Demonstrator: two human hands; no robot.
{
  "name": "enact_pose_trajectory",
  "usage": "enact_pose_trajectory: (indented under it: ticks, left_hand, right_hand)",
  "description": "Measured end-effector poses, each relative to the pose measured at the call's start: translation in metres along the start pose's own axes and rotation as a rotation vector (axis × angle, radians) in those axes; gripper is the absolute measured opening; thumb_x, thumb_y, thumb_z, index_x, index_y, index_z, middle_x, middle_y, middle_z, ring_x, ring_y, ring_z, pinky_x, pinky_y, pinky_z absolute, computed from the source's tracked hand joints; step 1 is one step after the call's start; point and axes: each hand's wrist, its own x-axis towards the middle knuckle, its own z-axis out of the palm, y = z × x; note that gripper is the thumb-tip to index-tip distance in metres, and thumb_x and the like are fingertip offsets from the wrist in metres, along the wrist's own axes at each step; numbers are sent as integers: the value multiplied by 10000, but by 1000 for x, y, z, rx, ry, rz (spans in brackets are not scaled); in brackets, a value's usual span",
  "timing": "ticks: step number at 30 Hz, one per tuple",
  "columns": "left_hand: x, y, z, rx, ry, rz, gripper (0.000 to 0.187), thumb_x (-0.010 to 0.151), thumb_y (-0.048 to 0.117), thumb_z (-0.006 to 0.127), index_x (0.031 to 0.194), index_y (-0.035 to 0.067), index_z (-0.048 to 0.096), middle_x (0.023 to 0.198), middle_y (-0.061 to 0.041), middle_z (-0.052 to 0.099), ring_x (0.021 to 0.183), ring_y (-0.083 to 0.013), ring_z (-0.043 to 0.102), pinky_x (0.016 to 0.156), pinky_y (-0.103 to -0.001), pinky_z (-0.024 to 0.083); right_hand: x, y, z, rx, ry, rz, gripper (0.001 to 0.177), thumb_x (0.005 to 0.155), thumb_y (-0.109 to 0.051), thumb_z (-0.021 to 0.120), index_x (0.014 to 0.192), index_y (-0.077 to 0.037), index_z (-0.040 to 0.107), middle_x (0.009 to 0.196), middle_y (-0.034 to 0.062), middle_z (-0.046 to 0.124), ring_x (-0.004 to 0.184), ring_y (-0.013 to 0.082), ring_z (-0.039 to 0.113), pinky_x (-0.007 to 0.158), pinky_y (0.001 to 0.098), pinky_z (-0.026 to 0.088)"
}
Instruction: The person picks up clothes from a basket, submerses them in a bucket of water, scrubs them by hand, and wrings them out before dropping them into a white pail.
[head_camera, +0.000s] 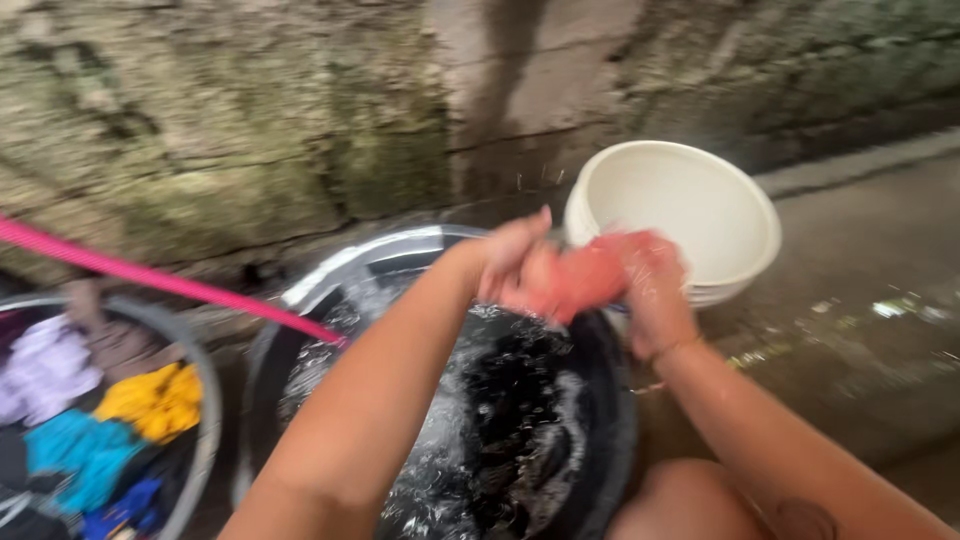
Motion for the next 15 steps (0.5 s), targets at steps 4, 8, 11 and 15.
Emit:
enact_pose_trajectory:
  ticks: [4, 8, 11, 15]
  left_hand:
    - [62, 59, 38, -267, 310, 318, 1006, 938, 791, 414, 1546, 11, 224, 1493, -300, 485, 1074, -443, 734, 780, -484, 666]
    - [98, 43, 29, -144, 605, 283, 705, 866, 681, 463, 1383, 205, 517, 1237, -236, 564, 805, -388, 710, 628, -463, 616]
    - [79, -29, -9, 466, 791, 215, 705, 998, 590, 555, 894, -97, 672, 827, -333, 644, 645, -408, 635, 545, -501, 496]
    - [14, -126, -8, 978, 953, -143, 717, 835, 622, 698, 1297, 74, 666, 1304, -252, 683, 1250, -387, 641, 1060, -462, 519]
  right_hand:
    - [54, -53, -56, 310, 372, 437, 670, 907, -602, 486, 1422, -176, 440, 1386, 104, 489, 1200, 401, 563, 918, 561, 545]
    - [77, -64, -79, 351, 291, 621, 737, 876, -597, 491, 1439, -137, 373, 1434, 217, 493, 1203, 522, 556, 860, 692, 496]
    - [87, -29, -76, 53, 56, 728, 624, 944, -443, 580, 1458, -125, 427, 1353, 255, 540, 1212, 424, 594, 970, 572, 535]
    - [70, 42, -24, -533, -541, 817, 570, 851, -293, 745, 1381, -191, 560, 1123, 19, 702, 1040, 219, 661, 855, 426, 542]
